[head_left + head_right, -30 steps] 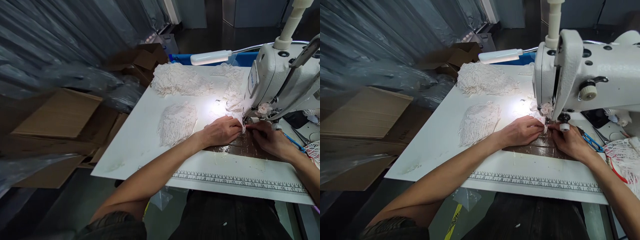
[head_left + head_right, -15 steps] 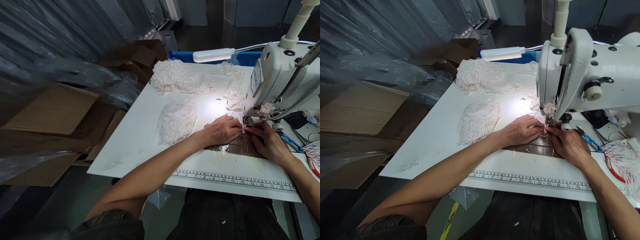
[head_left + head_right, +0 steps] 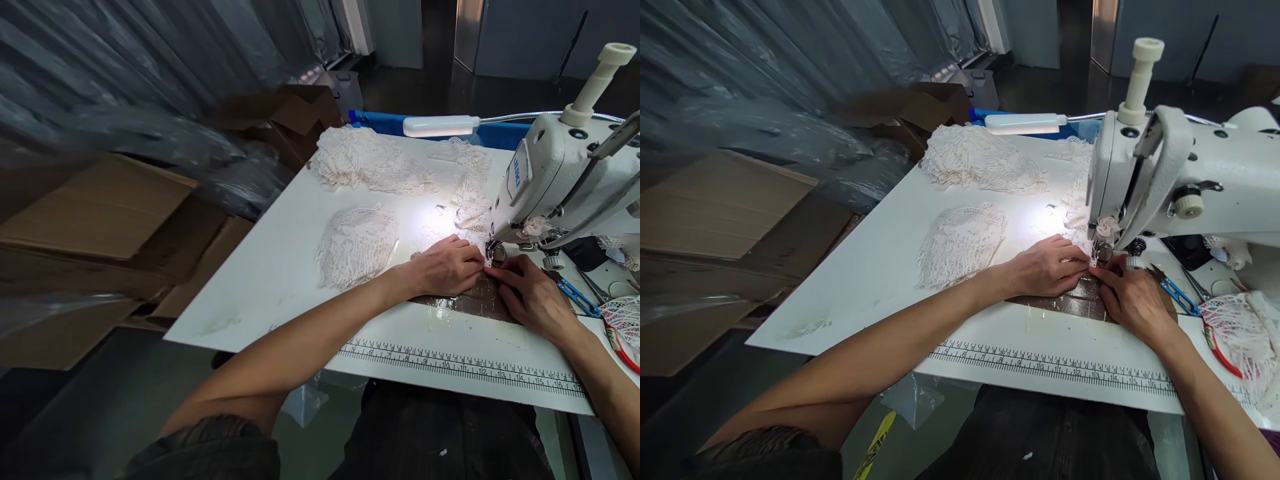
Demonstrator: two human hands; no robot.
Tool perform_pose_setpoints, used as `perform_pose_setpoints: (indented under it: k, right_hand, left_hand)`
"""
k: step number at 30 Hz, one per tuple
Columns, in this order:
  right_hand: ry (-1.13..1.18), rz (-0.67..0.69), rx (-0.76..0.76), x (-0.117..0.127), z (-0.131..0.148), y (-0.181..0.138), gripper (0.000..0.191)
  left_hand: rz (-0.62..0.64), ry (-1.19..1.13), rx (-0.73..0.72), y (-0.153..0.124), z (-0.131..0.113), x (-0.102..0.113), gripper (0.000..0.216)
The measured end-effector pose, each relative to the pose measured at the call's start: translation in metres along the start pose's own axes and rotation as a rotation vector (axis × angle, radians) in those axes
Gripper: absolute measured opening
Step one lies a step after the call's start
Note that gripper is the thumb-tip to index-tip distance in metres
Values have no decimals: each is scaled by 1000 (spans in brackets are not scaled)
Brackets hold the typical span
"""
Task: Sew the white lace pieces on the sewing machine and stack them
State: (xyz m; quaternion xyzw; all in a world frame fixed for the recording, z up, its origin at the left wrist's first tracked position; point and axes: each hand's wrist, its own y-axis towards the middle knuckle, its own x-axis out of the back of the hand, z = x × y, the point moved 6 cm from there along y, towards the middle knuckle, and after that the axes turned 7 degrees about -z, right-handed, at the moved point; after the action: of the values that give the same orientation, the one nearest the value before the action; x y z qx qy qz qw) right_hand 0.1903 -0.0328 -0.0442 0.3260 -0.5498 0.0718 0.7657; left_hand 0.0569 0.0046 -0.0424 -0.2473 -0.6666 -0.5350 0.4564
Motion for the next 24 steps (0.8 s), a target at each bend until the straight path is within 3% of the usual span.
perform_pose_setpoints:
  k: [10,18,24]
  right_hand:
    - [-96,111,-49,-7,1,1,39]
    - [-264,261,-140,-13,4,10,38]
    - [3,85,-142,5,-5,4,36]
  left_hand:
    - [119,14,53,0,2,3,32]
    - [125,15,104,-2,8,1,35]
    - [141,20,146,-2,10,-1,37]
